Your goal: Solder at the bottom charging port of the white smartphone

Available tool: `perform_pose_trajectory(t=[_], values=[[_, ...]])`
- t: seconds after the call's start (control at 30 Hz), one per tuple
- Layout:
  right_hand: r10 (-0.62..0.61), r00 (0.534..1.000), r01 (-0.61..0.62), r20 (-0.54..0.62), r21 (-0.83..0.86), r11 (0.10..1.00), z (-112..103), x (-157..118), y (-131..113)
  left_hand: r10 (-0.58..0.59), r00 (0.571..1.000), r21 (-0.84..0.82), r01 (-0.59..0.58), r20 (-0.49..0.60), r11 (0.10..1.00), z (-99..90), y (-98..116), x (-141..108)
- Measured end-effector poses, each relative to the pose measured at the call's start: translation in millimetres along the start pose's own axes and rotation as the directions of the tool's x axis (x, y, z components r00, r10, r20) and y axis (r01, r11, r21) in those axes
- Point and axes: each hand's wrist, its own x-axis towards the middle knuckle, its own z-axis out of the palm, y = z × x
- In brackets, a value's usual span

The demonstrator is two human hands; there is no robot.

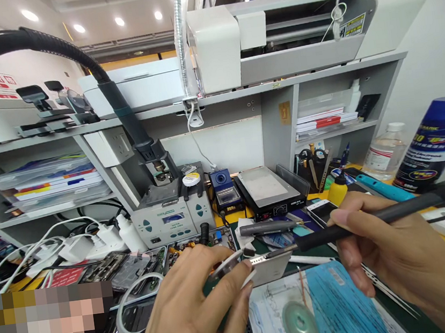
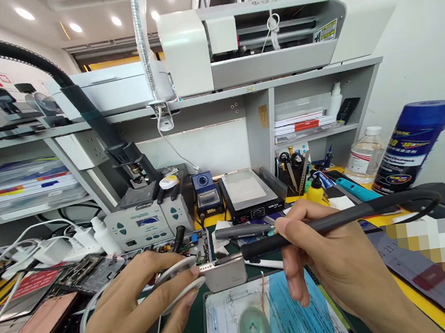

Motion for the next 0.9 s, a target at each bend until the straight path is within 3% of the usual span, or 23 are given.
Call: perform_pose_trajectory(t=[0.37, 0.9], values=[[0.021, 0.998, -0.021, -0.051, 0.017, 1.0, -1.9, -1.0, -0.8, -0.008, 1.0, -0.021, 0.008, 0.022, 1.0, 0.6, -1.0, -0.8], [0.029, 0.999, -0.028, -0.026, 0.018, 0.999, 1.2, 2.0, 2.1, 0.012, 1.0, -0.026, -0.012, -0.004, 1.0, 2.7, -2.7, -1.2]])
